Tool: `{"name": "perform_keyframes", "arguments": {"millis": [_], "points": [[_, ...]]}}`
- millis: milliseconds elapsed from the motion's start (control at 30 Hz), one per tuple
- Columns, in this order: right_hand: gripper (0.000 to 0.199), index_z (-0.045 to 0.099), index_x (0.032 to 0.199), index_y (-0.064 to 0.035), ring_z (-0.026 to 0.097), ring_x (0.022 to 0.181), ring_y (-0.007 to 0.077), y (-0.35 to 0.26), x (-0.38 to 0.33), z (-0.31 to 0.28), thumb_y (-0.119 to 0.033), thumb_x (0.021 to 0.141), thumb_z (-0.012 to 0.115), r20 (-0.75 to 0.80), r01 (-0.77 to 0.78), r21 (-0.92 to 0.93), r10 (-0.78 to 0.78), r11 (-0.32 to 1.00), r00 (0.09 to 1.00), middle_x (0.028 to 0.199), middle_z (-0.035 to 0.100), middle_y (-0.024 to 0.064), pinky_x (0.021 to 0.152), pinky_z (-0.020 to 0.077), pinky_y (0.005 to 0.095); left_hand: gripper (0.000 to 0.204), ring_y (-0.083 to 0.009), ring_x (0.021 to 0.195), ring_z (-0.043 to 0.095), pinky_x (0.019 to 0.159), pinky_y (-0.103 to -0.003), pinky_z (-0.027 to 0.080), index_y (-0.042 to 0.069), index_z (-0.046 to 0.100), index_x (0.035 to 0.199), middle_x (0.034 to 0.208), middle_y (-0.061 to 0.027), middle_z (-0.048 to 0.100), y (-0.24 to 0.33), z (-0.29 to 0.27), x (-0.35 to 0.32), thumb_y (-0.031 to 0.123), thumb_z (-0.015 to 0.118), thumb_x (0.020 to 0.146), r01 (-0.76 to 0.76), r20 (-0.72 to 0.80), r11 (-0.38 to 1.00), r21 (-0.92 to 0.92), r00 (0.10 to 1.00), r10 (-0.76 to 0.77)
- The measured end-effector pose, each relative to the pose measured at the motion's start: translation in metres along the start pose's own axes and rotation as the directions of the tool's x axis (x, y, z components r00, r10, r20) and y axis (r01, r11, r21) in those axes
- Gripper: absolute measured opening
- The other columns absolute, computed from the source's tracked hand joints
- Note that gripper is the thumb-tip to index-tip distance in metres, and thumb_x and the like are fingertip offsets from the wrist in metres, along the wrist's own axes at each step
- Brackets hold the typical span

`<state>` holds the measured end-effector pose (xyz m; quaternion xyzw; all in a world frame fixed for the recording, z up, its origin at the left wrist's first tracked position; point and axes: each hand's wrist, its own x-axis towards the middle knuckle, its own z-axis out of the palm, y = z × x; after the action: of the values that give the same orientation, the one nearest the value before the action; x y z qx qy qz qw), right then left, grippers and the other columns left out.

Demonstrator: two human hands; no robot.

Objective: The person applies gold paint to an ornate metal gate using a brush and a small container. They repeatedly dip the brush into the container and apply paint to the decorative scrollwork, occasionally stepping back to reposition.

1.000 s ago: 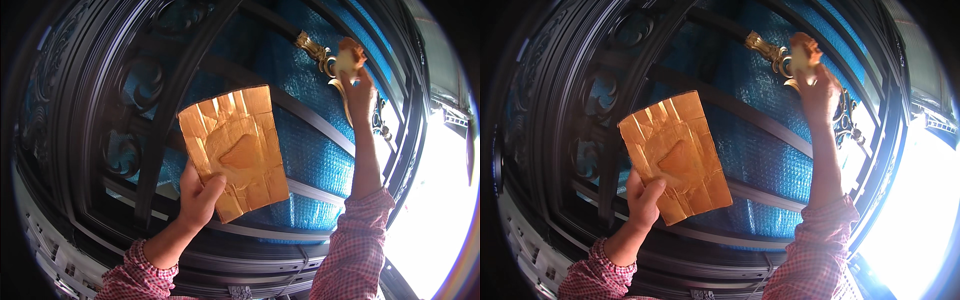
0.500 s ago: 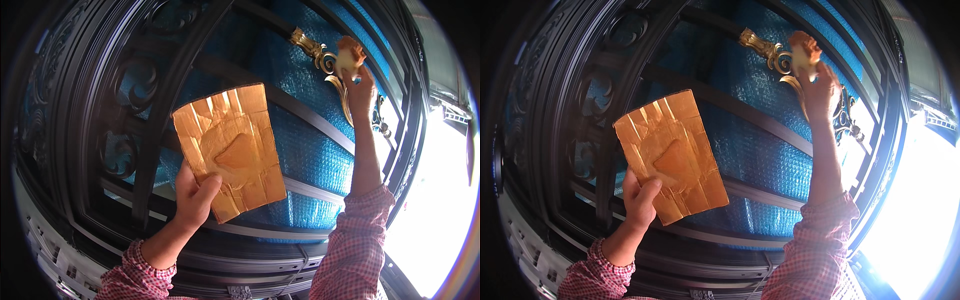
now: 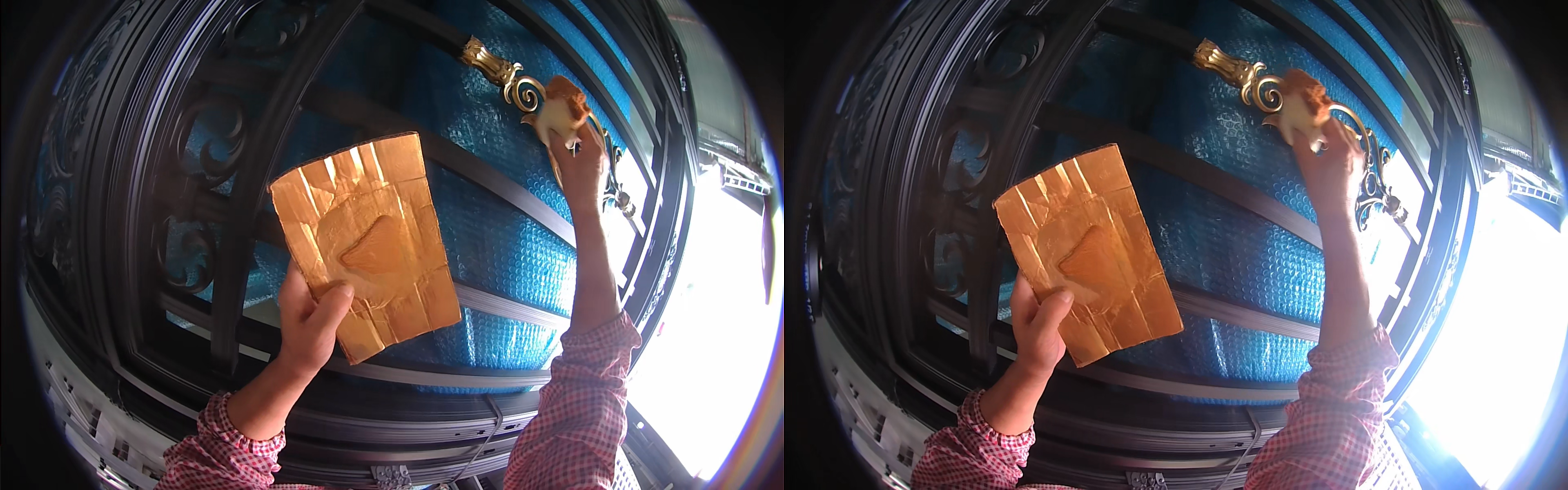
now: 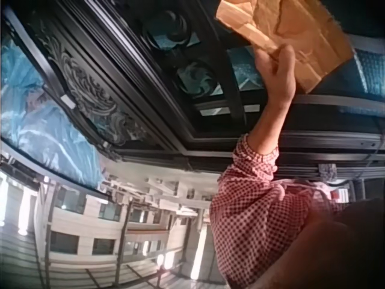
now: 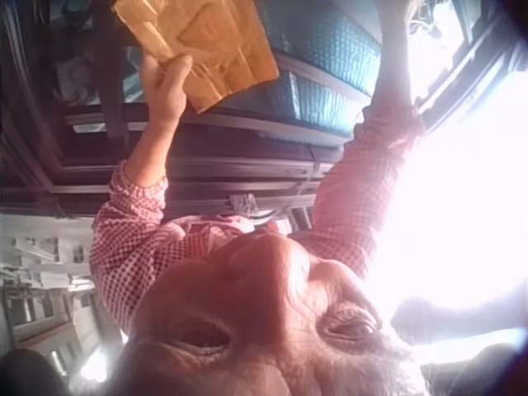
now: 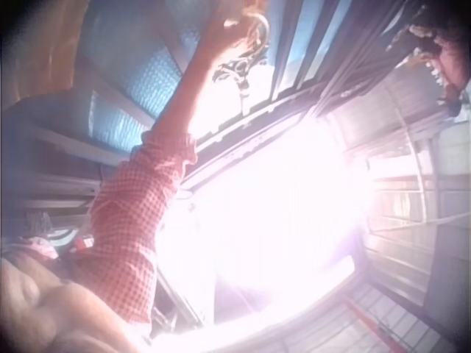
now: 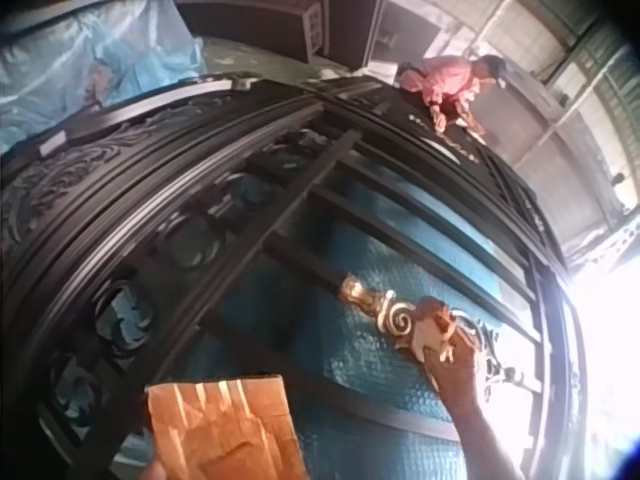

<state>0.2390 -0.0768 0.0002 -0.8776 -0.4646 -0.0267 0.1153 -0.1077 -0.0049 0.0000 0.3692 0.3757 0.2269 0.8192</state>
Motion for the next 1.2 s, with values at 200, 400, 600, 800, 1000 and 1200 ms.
{"name": "perform_keyframes", "arguments": {"millis": [200,400,600,800,1000,1200], "points": [[0.026,0.058,0.091,-0.0037,0.058,0.08,0.0247,0.008,0.001,-0.001,-0.018,0.071,0.063,-0.099,0.1,-0.034,-0.103,0.994,0.99,0.086,0.06,0.0115,0.073,0.0457,0.0365,0.047,-0.0132,0.1,0.047,0.087,-0.029,0.038,-0.007,0.032,0.121,0.112,-0.0109,0.047,-0.002,-0.001,-0.001,0.004,0.045,0.078,0.004,0.0,1.0,0.014,1.0,-0.004],[0.03,0.059,0.097,-0.0001,0.06,0.077,0.0232,0.024,-0.022,-0.022,-0.015,0.071,0.063,0.03,-0.072,-0.098,0.075,0.993,0.997,0.086,0.062,0.0132,0.071,0.0461,0.034,0.047,-0.013,0.1,0.046,0.087,-0.029,0.037,-0.007,0.033,0.121,0.112,-0.0107,0.047,-0.001,0.0,-0.001,0.003,0.045,0.077,0.016,-0.003,0.999,-0.027,1.0,-0.016],[0.026,0.058,0.089,-0.0038,0.056,0.09,0.025,0.012,-0.014,-0.007,-0.02,0.07,0.063,0.042,-0.047,-0.04,0.048,0.998,0.998,0.091,0.06,0.012,0.086,0.0378,0.0385,0.045,-0.0125,0.099,0.046,0.087,-0.029,0.037,-0.007,0.033,0.12,0.11,-0.0104,0.047,-0.002,0.0,-0.001,0.002,0.044,0.077,0.03,-0.005,0.999,-0.014,1.0,-0.03],[0.029,0.059,0.096,0.0006,0.059,0.084,0.0222,0.022,-0.027,-0.023,-0.016,0.074,0.064,-0.047,-0.013,-0.069,0.009,0.998,0.999,0.088,0.062,0.013,0.075,0.0447,0.0326,0.045,-0.0123,0.098,0.047,0.087,-0.029,0.038,-0.006,0.034,0.12,0.11,-0.0105,0.047,-0.003,0.0,-0.002,0.002,0.044,0.077,0.035,-0.013,0.999,-0.024,0.999,-0.035],[0.031,0.057,0.103,-0.0076,0.055,0.097,0.0241,0.026,-0.02,-0.01,-0.017,0.074,0.064,0.055,0.031,-0.086,-0.026,0.996,0.998,0.098,0.06,0.0099,0.084,0.0428,0.0398,0.044,-0.0124,0.098,0.047,0.087,-0.029,0.038,-0.006,0.034,0.119,0.11,-0.0106,0.048,-0.003,-0.002,-0.002,0.003,0.045,0.077,0.036,0.005,0.999,-0.013,0.999,-0.036],[0.025,0.059,0.098,-0.0037,0.059,0.087,0.0192,0.014,-0.016,-0.025,-0.014,0.075,0.063,-0.01,-0.204,0.171,0.208,0.964,0.978,0.091,0.062,0.0099,0.078,0.0453,0.0328,0.045,-0.0125,0.098,0.047,0.087,-0.029,0.037,-0.007,0.034,0.12,0.11,-0.011,0.048,-0.003,-0.002,-0.003,0.004,0.045,0.077,0.019,0.01,1.0,-0.008,1.0,-0.019]]}}
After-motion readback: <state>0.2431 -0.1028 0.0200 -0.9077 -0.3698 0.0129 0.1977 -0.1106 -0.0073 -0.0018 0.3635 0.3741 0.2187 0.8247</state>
